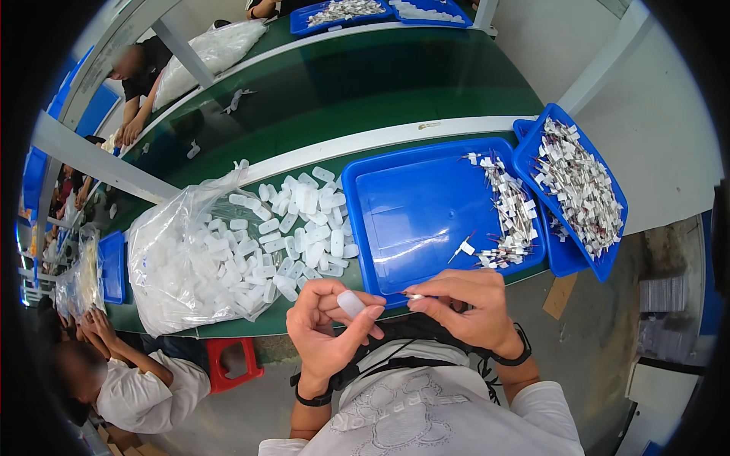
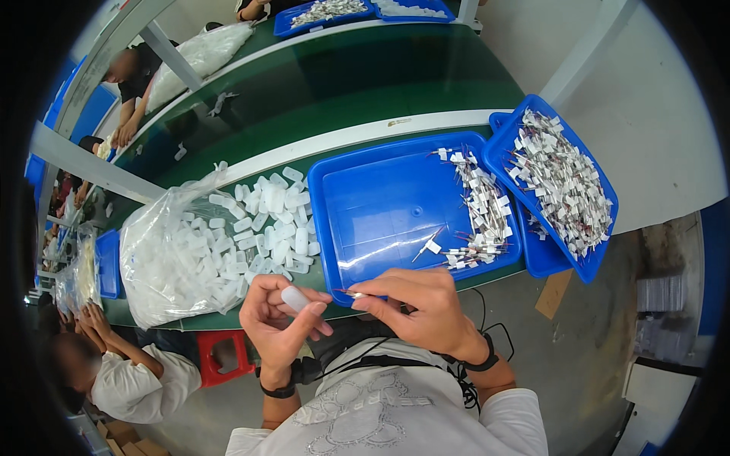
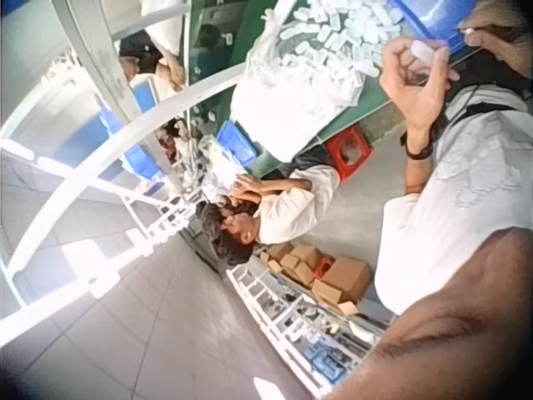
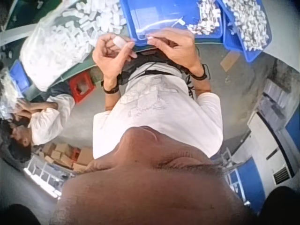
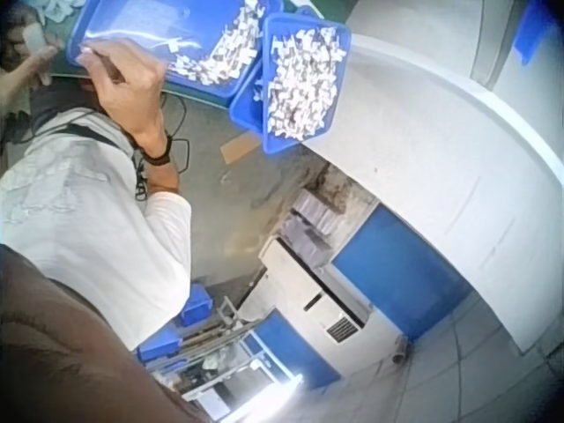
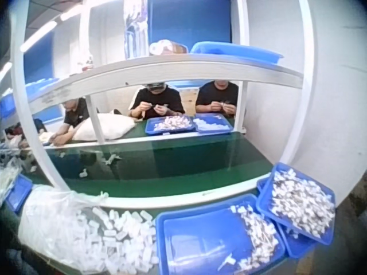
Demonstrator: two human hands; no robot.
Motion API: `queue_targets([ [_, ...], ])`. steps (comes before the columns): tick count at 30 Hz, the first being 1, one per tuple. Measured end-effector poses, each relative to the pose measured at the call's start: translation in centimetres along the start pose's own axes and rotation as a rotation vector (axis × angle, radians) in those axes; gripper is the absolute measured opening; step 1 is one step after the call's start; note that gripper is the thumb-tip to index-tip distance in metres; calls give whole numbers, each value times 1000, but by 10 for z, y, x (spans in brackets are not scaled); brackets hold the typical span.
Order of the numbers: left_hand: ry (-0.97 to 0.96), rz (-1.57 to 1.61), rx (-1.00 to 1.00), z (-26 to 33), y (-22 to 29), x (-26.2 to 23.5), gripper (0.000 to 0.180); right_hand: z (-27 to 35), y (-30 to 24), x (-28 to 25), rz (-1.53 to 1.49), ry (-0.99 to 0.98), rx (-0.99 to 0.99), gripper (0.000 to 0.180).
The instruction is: Manual assembly of small white plastic components into metal housings at a factory workbench.
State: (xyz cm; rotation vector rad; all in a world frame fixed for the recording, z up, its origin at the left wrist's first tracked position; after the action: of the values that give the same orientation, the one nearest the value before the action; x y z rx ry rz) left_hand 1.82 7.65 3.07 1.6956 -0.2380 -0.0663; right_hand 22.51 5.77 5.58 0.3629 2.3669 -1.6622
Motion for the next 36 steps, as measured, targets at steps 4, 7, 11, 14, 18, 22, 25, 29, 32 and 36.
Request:
queue_targets([
  [4, 50, 122, -134, -2, 0, -2, 47, 2, 3, 7, -1, -13, -15, 15],
  [7, 7, 136, -76, 0, -7, -8, 42, 3, 5, 8, 5, -9, -14, 16],
  [11, 24, 272, -261, -5, -17, -2, 36, 2, 3, 10, 25, 35, -32, 16],
  [14, -21, 359, -279, -5, -14, 2, 34, 3, 3, 9, 27, 57, -57, 21],
  [18, -61, 288, -164, -4, -11, 1, 30, 1, -3, 8, 42, 108, -140, 23],
  [22, -57, 237, -42, -1, -17, -5, 28, 2, -12, 5, 101, 185, -245, 27],
  [25, -48, 233, -64, 1, -19, -6, 30, 4, -18, 4, 174, 212, -320, 30],
  [29, -39, 264, -75, 2, -21, -6, 31, 9, -25, 8, 292, 229, -397, 29],
  [32, -35, 266, -79, 2, -22, -5, 32, 10, -28, 10, 385, 177, -426, 25],
  [36, -25, 271, -104, 2, -22, -4, 32, 9, -30, 12, 377, 195, -459, 23],
])
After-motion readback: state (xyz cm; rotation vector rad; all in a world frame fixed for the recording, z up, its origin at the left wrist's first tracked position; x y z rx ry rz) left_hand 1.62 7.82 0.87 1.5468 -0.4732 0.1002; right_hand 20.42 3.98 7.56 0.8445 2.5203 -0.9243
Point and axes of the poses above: each hand's wrist, its own z-axis away from the middle knuckle, its own x-axis out of the palm, y = z × x, the point moved 7 cm from there along -z, towards the middle knuckle, and after that the axes turned 2 degrees about y, right-handed, at the moved point
